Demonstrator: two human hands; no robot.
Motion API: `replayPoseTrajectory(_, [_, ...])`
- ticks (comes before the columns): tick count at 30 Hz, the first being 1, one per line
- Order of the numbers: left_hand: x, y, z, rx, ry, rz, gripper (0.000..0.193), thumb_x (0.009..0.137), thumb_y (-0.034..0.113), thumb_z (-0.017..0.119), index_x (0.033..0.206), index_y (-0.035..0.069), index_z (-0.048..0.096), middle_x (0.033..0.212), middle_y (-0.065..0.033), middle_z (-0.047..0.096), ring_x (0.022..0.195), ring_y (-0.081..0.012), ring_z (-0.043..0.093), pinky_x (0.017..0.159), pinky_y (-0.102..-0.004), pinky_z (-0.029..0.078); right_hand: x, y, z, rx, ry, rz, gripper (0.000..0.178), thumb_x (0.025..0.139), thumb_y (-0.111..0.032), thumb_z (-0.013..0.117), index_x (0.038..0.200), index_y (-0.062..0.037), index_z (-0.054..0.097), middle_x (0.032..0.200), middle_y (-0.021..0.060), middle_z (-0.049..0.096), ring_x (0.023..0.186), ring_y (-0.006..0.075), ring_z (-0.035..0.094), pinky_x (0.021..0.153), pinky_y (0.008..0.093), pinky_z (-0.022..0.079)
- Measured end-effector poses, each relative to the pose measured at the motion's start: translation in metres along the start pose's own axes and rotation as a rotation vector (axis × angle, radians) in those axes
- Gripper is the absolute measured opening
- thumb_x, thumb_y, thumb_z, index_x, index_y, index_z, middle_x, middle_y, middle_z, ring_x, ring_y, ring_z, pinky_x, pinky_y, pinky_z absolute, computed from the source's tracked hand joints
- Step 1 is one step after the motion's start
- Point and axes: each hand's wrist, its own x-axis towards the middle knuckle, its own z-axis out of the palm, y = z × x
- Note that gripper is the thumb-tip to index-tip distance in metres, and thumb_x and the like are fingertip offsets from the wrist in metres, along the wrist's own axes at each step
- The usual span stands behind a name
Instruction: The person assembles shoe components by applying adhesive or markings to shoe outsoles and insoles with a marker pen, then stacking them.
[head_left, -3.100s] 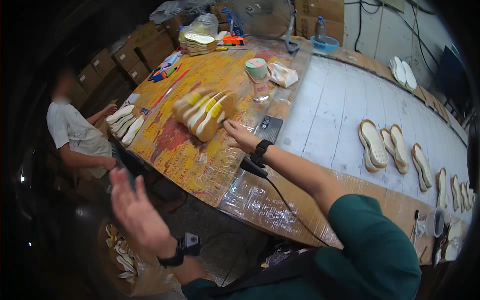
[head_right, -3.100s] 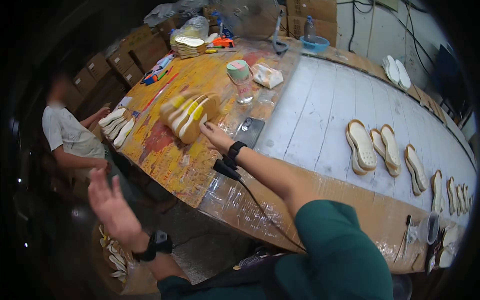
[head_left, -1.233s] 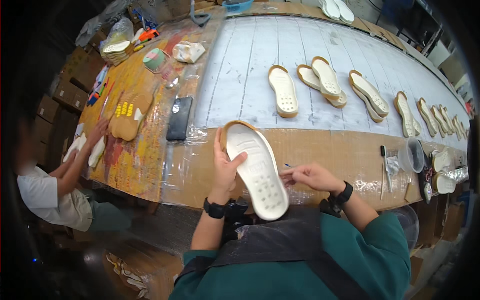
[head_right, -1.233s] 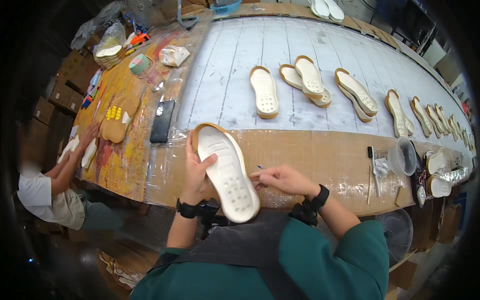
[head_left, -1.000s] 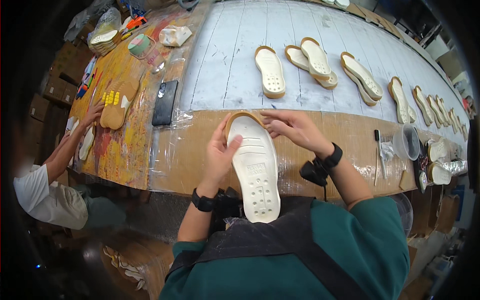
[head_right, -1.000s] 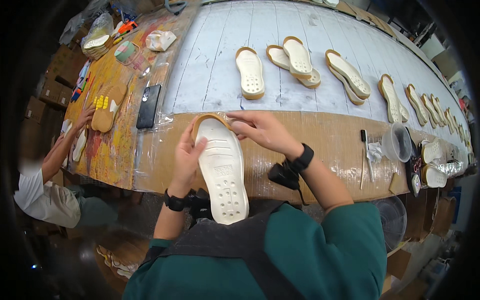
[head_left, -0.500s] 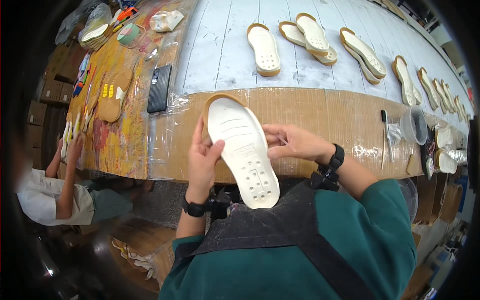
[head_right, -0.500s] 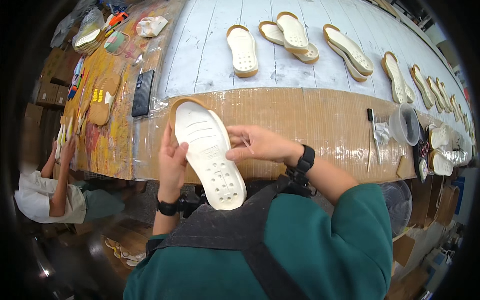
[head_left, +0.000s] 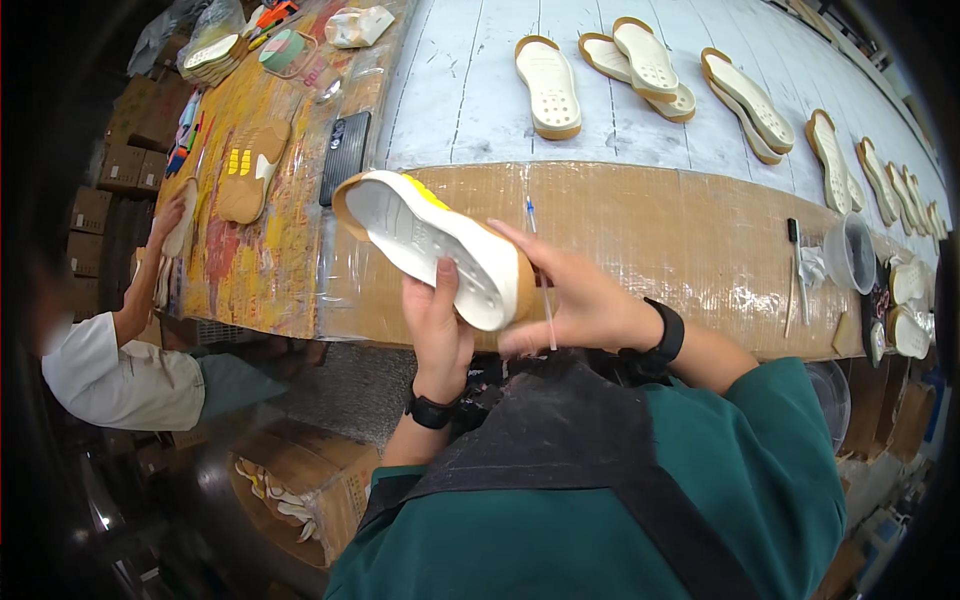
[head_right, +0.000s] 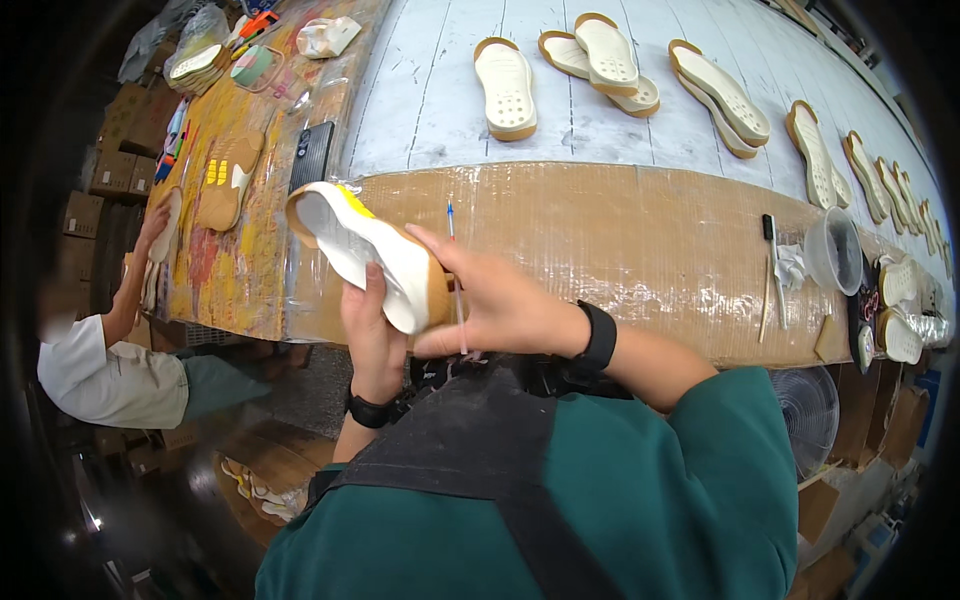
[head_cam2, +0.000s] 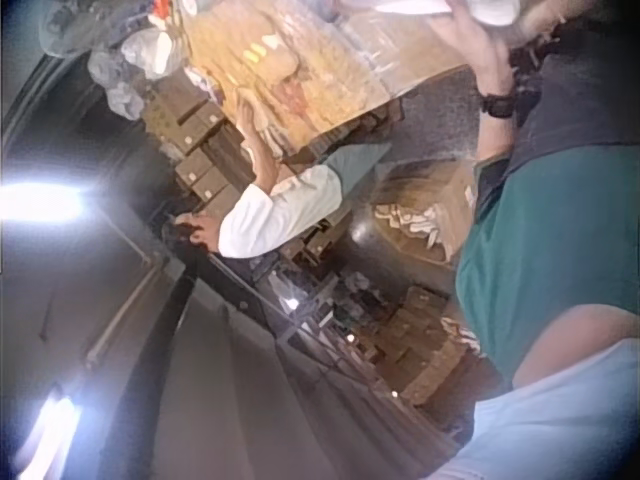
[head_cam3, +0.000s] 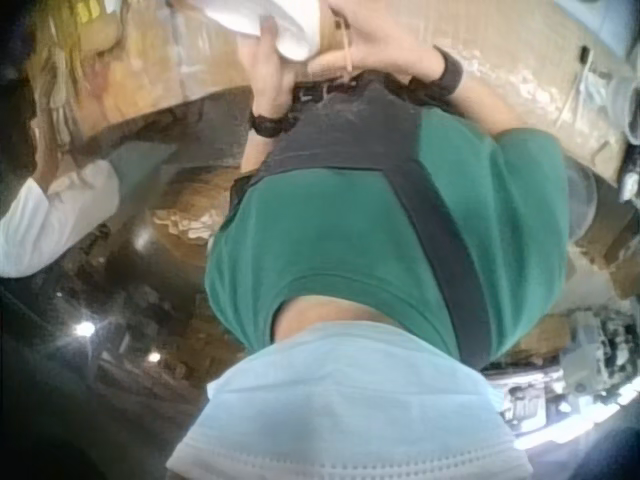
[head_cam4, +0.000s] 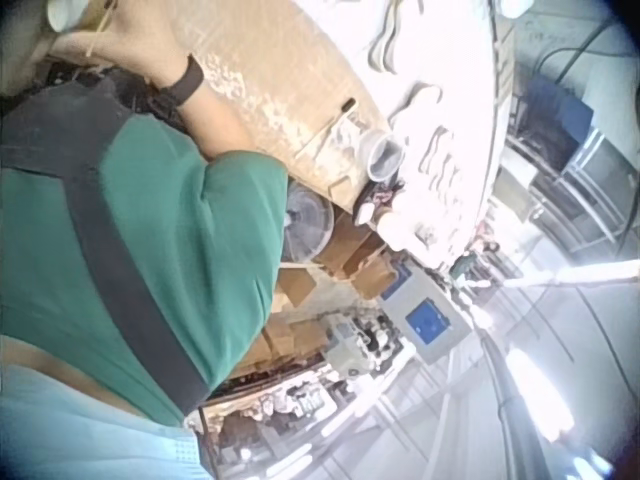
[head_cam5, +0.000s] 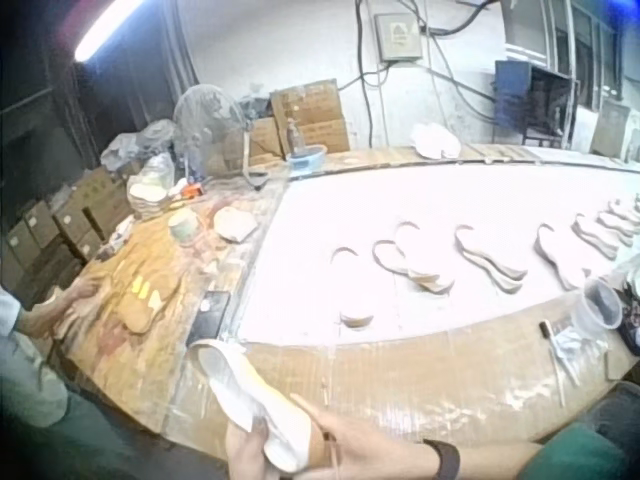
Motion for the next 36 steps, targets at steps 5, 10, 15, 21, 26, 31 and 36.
replayPoseTrajectory(5, [0.004, -0.002, 0.013, -0.12, 0.075, -0.112, 0.045, 0.088, 0.025, 0.048, 0.124, 0.003, 0.032, 0.118, -0.0079, 0.045, 0.107, -0.0178, 0.046, 0.091, -0.0329, 0.038, -0.003, 0.013, 0.008, 0.082, 0.176, -0.015, 0.07, 0.068, -0.021, 0.07, 0.126, -0.0038, 0.035, 0.102, 0.0161, 0.056, 0.088, 0.0256, 0.059, 0.075, 0.0292, 0.047])
replayPoseTrajectory(10, [0.007, -0.012, 0.017, -0.075, 0.103, -0.084, 0.044, 0.088, 0.029, 0.046, 0.123, 0.004, 0.035, 0.116, -0.0069, 0.047, 0.106, -0.0176, 0.047, 0.09, -0.033, 0.039, 0.003, 0.014, 0.006, 0.024, 0.26, -0.148, 0.064, 0.068, -0.02, 0.069, 0.123, -0.0022, 0.041, 0.098, 0.0184, 0.058, 0.086, 0.0263, 0.06, 0.072, 0.0282, 0.048])
replayPoseTrajectory(15, [0.019, -0.02, 0.012, -0.128, 0.086, -0.094, 0.043, 0.088, 0.031, 0.046, 0.122, 0.005, 0.035, 0.116, -0.0065, 0.047, 0.105, -0.0166, 0.048, 0.09, -0.0336, 0.04, 0.005, 0.014, -0.001, -0.11, 0.251, -0.042, 0.049, 0.072, -0.022, 0.068, 0.113, 0.0003, 0.051, 0.091, 0.0148, 0.062, 0.087, 0.0213, 0.061, 0.074, 0.0278, 0.047])
replayPoseTrajectory(21, [0.024, -0.023, -0.031, -0.938, -0.31, -0.48, 0.056, 0.088, 0.033, 0.044, 0.132, 0.004, 0.025, 0.065, 0.0022, 0.043, 0.061, -0.0087, 0.039, 0.056, -0.0209, 0.032, 0.041, 0.056, -0.056, 0.318, 0.056, 0.294, 0.032, 0.087, -0.016, 0.048, 0.114, 0.0013, 0.05, 0.102, 0.0089, 0.059, 0.089, 0.0146, 0.057, 0.08, 0.0277, 0.045])
replayPoseTrajectory(26, [0.015, -0.036, -0.056, -0.029, 0.074, -0.459, 0.047, 0.091, 0.031, 0.041, 0.125, 0.0, 0.035, 0.082, -0.0015, 0.054, 0.069, -0.01, 0.051, 0.06, -0.0223, 0.042, 0.105, 0.178, -0.095, -0.391, 0.615, 0.366, 0.06, 0.076, -0.035, 0.06, 0.113, 0.0085, 0.042, 0.106, 0.0268, 0.053, 0.099, 0.0356, 0.052, 0.085, 0.0372, 0.041])
replayPoseTrajectory(31, [0.007, -0.043, -0.066, 0.543, -0.028, -0.317, 0.042, 0.085, 0.021, 0.054, 0.114, -0.007, 0.042, 0.111, -0.0138, 0.05, 0.096, -0.0172, 0.053, 0.076, -0.0281, 0.046, 0.145, 0.227, -0.092, -0.625, 0.798, 0.385, 0.044, 0.069, -0.024, 0.064, 0.097, 0.0063, 0.049, 0.09, 0.0226, 0.057, 0.081, 0.0331, 0.057, 0.07, 0.0361, 0.047])
replayPoseTrajectory(36, [0.014, -0.031, -0.072, 0.894, 0.045, -0.069, 0.066, 0.081, 0.022, 0.059, 0.129, -0.005, 0.024, 0.131, -0.0218, 0.023, 0.114, -0.0242, 0.039, 0.083, -0.0336, 0.045, 0.083, 0.095, -0.068, 0.599, 0.314, 0.511, 0.048, 0.077, -0.005, 0.049, 0.123, 0.0045, 0.038, 0.08, 0.0034, 0.051, 0.063, 0.0105, 0.046, 0.054, 0.0243, 0.043])
